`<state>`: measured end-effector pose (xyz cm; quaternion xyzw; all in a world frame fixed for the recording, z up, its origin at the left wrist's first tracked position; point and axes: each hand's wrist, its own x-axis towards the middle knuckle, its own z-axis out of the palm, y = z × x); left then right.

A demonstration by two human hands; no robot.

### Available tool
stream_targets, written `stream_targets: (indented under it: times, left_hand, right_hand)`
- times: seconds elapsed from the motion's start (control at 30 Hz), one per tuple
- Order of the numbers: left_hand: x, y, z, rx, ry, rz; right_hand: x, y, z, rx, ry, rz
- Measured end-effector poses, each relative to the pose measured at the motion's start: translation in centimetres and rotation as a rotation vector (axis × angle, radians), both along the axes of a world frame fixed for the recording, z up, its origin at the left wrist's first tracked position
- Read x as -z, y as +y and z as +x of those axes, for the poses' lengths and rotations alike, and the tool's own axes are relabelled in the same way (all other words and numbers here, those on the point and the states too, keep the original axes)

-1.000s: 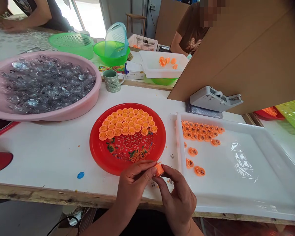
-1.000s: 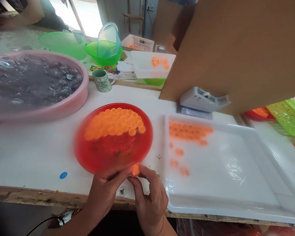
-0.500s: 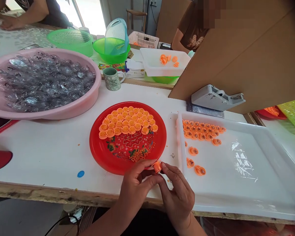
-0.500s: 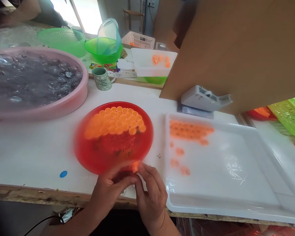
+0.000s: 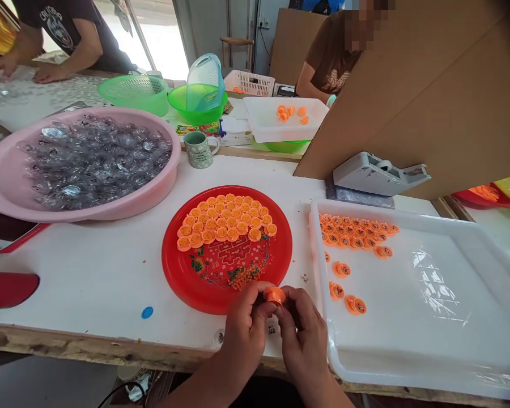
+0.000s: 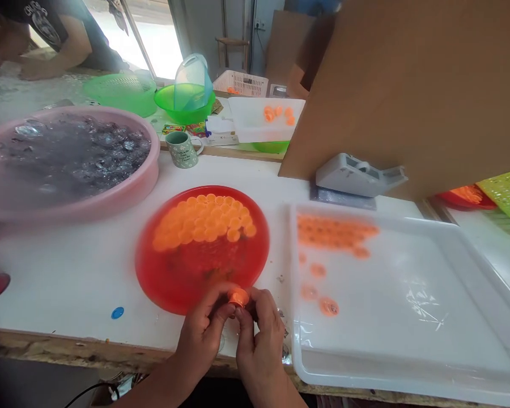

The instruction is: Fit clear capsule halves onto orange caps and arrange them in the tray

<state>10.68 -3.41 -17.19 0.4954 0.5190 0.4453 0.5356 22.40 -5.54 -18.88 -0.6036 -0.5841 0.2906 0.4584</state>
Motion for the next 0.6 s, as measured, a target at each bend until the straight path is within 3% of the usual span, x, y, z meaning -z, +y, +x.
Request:
stream_targets:
  times: [0.13,0.27,0.33,0.47,0.6]
  left_hand:
    - [0.6,1.6,0.3,0.018,0.007,-0.059]
    - [0.8,4.5,1.4,0.245,-0.031,-0.088]
    - [0.7,5.5,2.7,0.301,-0.043,-0.067]
    - [-0.1,6.1,5.1,0.27,-0.008,-0.01]
    - [-0.1,6.4,5.3,0.277,0.028,-0.024]
  right_hand:
    - [-0.2,1.3,0.8,0.006,0.109,-0.078]
    - [-1.3,3.1,3.8,-0.02,0.314,-0.227]
    - [-1.7,3.6,5.2,0.01,0.363,-0.232]
    - [-2.0,4.2,6.1,0.124,0.416,-0.138]
    - [-1.7,4.3,6.1,0.165,0.465,-0.116]
